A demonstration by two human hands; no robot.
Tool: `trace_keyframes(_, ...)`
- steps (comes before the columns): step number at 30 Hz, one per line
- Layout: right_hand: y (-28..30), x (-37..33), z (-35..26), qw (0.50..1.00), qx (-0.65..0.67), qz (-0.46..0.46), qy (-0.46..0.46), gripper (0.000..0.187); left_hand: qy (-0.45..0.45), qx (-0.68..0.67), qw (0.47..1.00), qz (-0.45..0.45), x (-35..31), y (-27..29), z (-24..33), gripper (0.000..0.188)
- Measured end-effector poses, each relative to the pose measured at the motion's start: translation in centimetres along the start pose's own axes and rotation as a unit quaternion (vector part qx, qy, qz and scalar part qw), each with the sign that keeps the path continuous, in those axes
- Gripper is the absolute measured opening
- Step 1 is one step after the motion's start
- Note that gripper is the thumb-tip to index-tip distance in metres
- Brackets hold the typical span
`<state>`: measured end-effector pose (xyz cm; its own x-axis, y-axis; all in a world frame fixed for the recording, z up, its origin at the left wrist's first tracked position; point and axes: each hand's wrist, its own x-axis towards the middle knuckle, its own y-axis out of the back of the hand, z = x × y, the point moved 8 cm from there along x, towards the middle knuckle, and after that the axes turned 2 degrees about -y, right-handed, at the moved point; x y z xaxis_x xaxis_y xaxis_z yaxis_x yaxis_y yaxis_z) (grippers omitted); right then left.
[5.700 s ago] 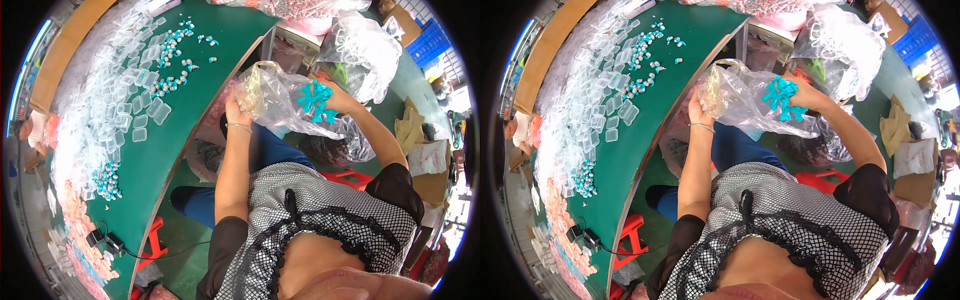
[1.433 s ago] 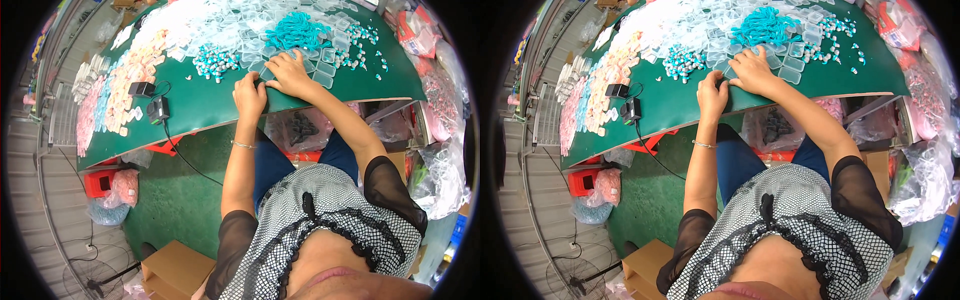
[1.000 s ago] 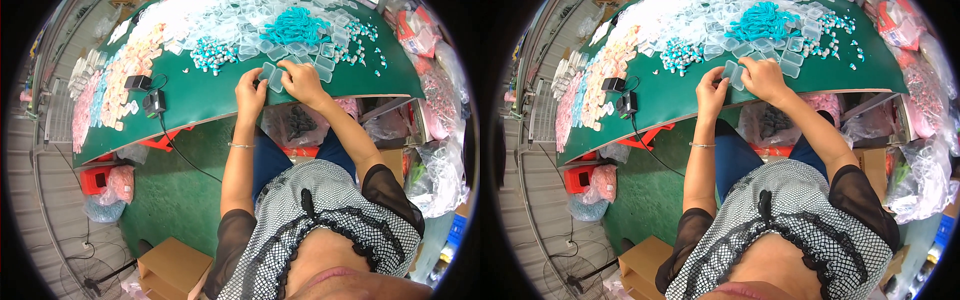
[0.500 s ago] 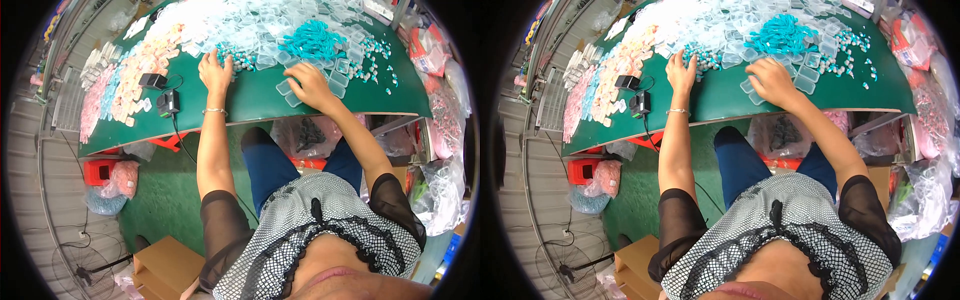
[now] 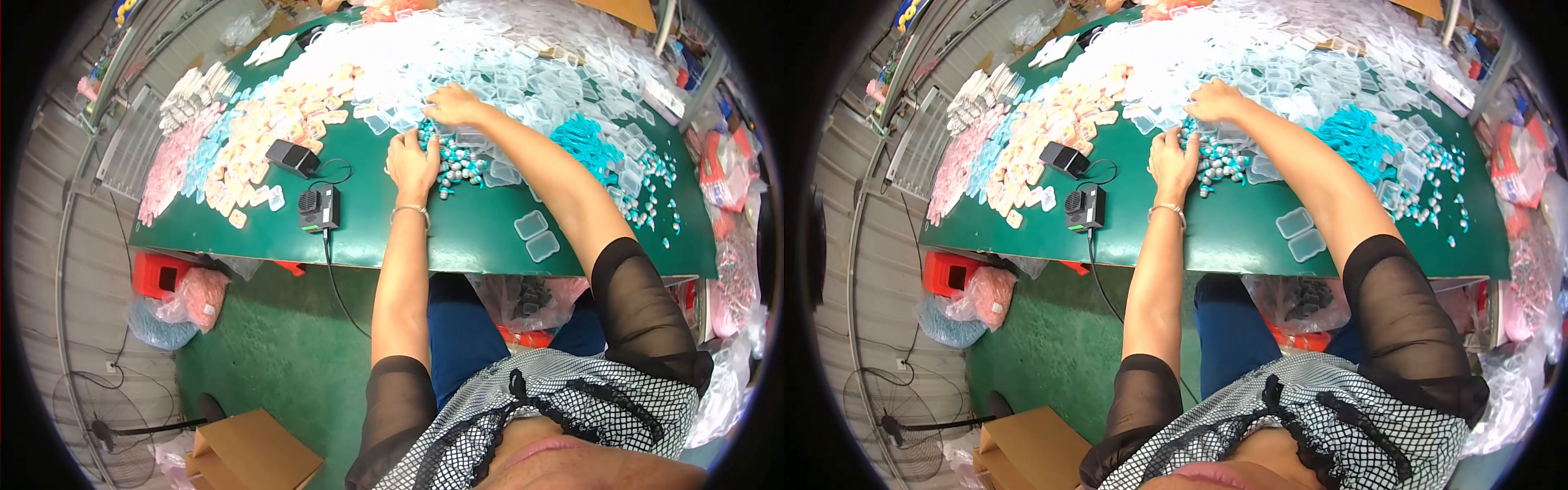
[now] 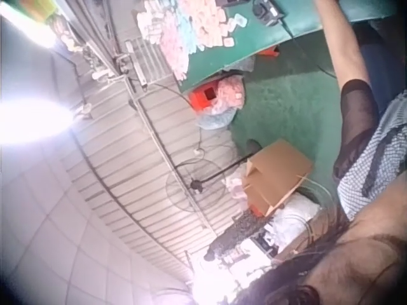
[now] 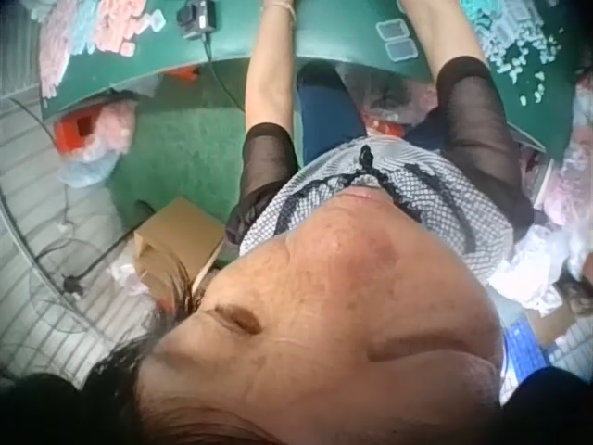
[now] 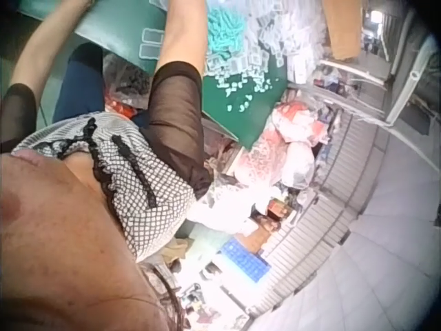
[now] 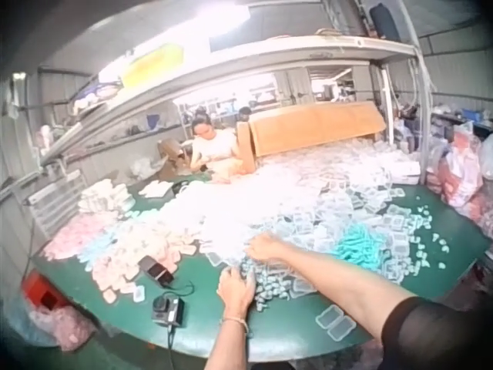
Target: Sorting and packaging small beads into plastic boxes and bags on a workbench.
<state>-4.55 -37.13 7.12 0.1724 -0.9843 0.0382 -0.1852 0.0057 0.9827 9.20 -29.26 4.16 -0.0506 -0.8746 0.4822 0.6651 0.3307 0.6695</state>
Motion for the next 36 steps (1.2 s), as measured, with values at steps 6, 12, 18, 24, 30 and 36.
trace_keyframes(6,0.5,2.2,-1.5,0.999,-0.038,0.009,0.02,0.063,-0.012,0.018,1.0,0.004,0.9,0.0,-0.8,0.063)
trace_keyframes(12,-1.5,1.7,1.8,0.997,0.021,0.049,0.051,0.051,0.037,-0.023,0.993,-0.106,2.3,-1.1,0.3,0.075)
trace_keyframes(18,-2.2,0.5,1.1,0.993,0.047,0.013,0.107,0.048,0.014,-0.029,0.995,-0.099,1.9,-1.4,-0.3,0.057)
trace_keyframes(24,-2.1,-2.4,0.8,0.984,0.065,0.059,0.157,0.036,-0.003,-0.049,0.994,-0.096,-0.7,-1.2,1.6,0.053)
trace_keyframes(30,-1.1,-5.1,-0.3,0.978,0.051,0.049,0.194,0.04,-0.026,-0.06,0.997,-0.05,-2.8,-0.4,2.9,0.052)
trace_keyframes(36,-1.2,-7.1,0.9,0.985,0.05,0.04,0.162,0.041,-0.021,-0.057,0.997,-0.044,-4.5,-0.4,4.8,0.053)
